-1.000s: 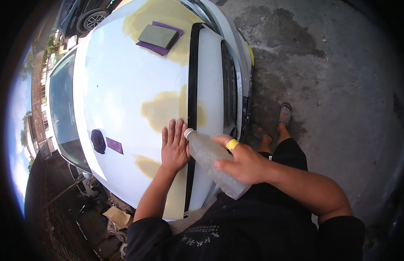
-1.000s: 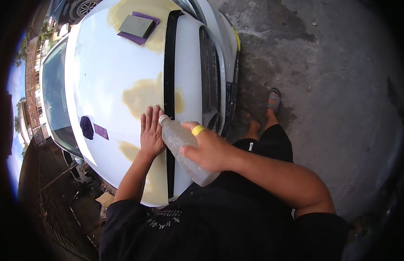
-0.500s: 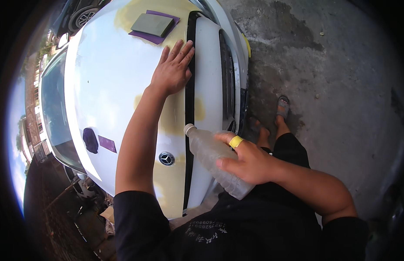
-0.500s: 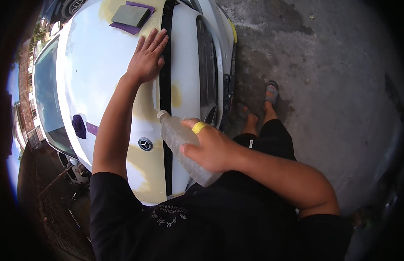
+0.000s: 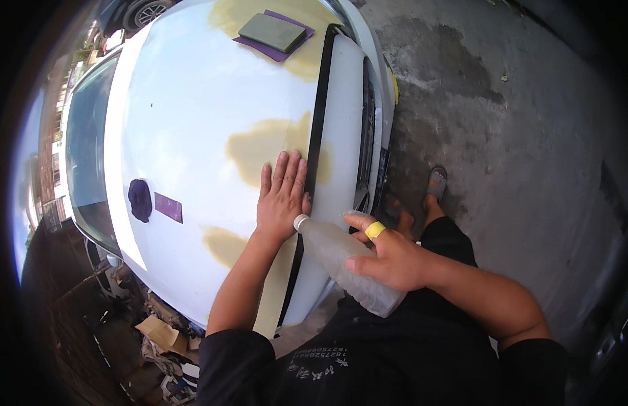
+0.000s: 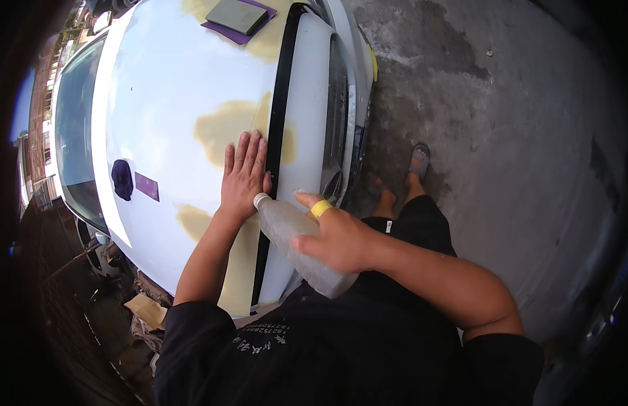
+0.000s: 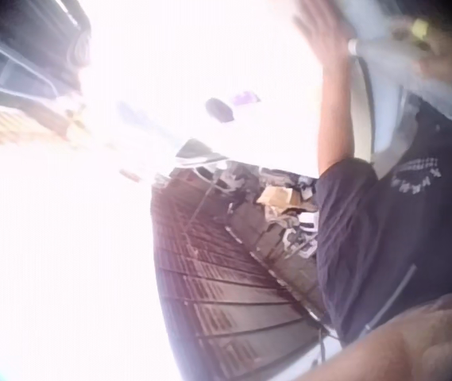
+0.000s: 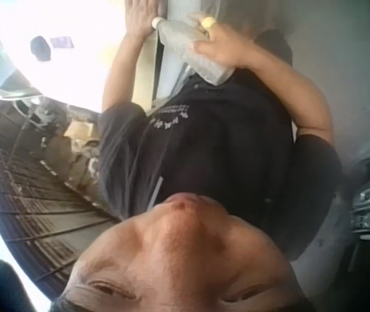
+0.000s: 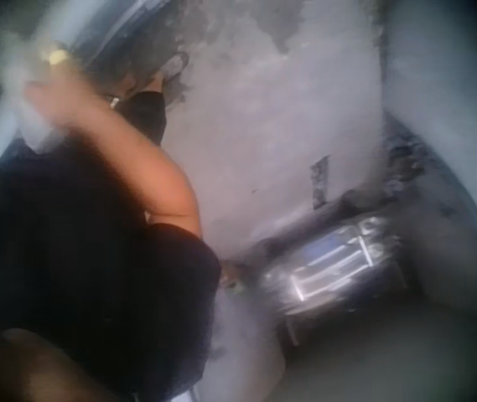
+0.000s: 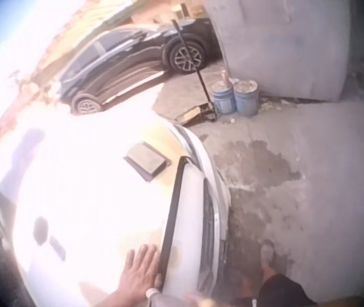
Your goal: The person pours liquid from a plastic bottle onto the white car hood and uses sanding sponges to rub the surface. They switch between different sanding pads and repeatedly wet the hood while sanding in circular and back-and-forth motions.
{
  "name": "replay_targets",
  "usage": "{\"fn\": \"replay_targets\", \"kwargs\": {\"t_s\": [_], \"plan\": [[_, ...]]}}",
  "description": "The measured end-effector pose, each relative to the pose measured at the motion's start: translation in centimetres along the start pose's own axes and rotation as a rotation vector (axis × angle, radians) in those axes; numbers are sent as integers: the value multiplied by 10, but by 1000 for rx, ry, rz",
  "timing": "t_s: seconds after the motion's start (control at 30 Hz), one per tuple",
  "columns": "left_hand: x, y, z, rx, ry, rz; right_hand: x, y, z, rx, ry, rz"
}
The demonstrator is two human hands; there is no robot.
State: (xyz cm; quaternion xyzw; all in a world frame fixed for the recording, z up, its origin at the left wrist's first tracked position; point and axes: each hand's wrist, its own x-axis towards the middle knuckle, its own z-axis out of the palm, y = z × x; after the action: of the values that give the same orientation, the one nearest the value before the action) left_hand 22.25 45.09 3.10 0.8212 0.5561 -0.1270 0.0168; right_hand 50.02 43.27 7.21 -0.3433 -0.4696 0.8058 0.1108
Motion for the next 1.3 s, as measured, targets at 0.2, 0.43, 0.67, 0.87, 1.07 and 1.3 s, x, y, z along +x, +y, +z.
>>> {"fn": "replay_targets", "kwargs": {"t_s": [0.2, 0.43, 0.67, 0.87, 1.07, 1.3], "plan": [[-46, -3, 9, 91, -42, -46, 4, -5, -7, 52, -2, 56], [19, -36, 5, 72, 124, -378, 6, -14, -26, 30, 56, 4], [109, -50, -16, -26, 134, -719, -18, -15, -32, 231, 77, 40], [49, -13, 6, -50, 133, -740, -19, -26, -39, 145, 17, 35], [-25, 39, 29, -24, 180, -765, -7, -36, -38, 82, -113, 4], [35, -10, 3, -79, 171, -979, -5, -38, -48, 18, -113, -37]]}}
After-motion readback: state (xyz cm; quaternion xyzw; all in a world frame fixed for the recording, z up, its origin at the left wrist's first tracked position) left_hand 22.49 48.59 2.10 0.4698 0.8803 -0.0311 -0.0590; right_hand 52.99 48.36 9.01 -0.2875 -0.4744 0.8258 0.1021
